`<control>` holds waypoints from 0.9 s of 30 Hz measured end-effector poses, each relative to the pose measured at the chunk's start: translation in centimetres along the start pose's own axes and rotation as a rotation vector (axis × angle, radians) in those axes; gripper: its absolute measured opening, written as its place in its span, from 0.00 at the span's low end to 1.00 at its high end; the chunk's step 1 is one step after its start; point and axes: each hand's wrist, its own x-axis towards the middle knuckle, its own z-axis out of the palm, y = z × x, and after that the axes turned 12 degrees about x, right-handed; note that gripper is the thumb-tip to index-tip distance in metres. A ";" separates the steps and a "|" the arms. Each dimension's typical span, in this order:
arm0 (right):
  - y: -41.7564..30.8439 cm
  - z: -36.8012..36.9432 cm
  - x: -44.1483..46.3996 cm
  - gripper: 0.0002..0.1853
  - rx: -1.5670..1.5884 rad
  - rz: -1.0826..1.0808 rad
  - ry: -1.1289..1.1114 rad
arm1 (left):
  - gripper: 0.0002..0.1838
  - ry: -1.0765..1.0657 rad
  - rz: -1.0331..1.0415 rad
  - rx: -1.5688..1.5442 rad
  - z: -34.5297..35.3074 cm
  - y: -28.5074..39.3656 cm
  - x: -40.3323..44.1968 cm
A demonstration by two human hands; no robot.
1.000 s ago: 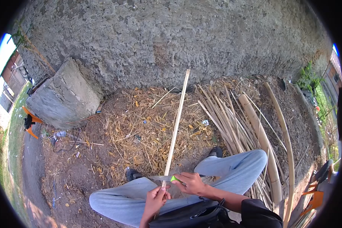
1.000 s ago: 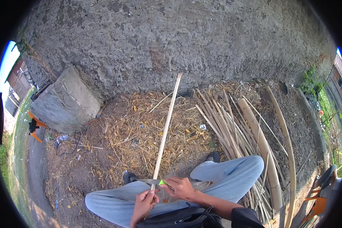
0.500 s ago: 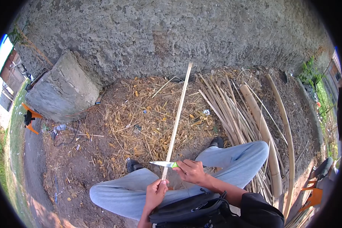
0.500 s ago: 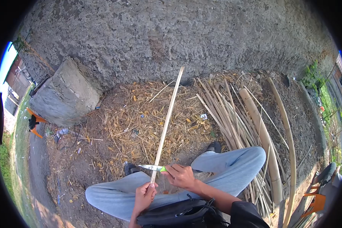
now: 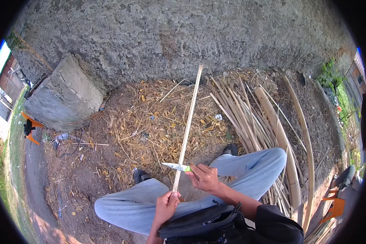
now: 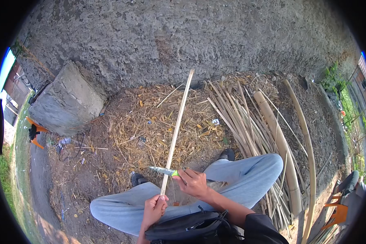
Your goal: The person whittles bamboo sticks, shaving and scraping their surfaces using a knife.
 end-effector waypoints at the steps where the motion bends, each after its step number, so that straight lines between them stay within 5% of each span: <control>1: 0.1 0.1 0.0 0.11 -0.008 0.011 -0.008 | 0.12 0.006 0.014 0.025 0.0 -0.2 0.1; 27: 0.5 0.3 0.6 0.12 0.001 0.027 0.016 | 0.12 0.037 0.111 0.239 -0.4 -1.4 -1.0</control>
